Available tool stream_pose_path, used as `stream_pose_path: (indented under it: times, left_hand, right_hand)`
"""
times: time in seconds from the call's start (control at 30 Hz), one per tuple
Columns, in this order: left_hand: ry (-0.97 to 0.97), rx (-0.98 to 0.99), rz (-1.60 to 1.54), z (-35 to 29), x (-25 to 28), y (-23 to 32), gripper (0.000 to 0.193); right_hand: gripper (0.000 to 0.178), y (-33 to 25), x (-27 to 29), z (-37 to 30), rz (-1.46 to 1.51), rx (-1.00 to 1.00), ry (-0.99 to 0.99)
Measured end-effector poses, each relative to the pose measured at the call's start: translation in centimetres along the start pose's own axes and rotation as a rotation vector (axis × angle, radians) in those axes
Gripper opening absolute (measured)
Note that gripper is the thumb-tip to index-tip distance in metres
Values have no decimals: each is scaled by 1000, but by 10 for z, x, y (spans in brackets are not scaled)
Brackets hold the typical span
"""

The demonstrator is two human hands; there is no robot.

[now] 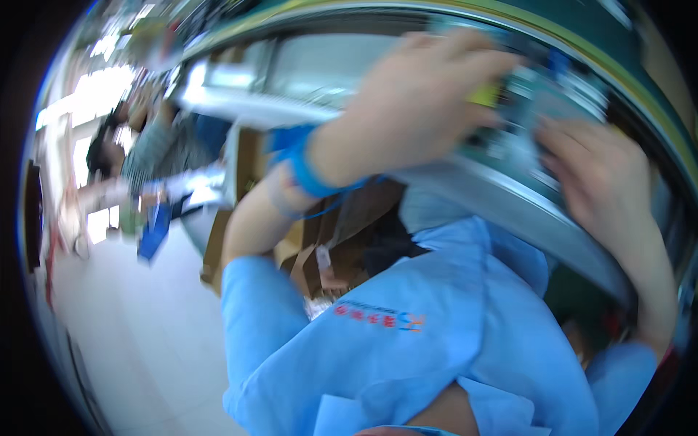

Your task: Assemble electronic components onto a PCB and package items into boxes at an industrial workstation.

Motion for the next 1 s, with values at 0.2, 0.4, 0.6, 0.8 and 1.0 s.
stream_pose_path:
  times: [0.2, 0.4, 0.6, 0.8, 1.0]
  left_hand:
    - [439, 406, 343, -139, 77, -84, 31]
    - [-557, 1448, 767, -474, 75, -260, 26]
    - [-531, 1840, 695, -593, 62, -292, 47]
    - [-293, 1747, 925, -561, 48, -269, 55]
    - [-293, 1636, 1117, -557, 35, -245, 59]
  right_hand:
    - [26, 0, -16, -7, 54, -90, -109]
    - [27, 12, -12, 1, 87, -165, -215]
    - [26, 8, -1, 18, 84, -210, -232]
    - [27, -13, 37, 50, -66, -91, -39]
    - [18, -21, 23, 69, -41, -32, -113]
Point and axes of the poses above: each hand's wrist, its own z-axis towards the middle knuckle, its own x-axis out of the back of the hand, y = z × x, the point moved 9 cm from there along z, towards the middle knuckle, and after that the axes turned 11 degrees about z, right-handed, at the moved point
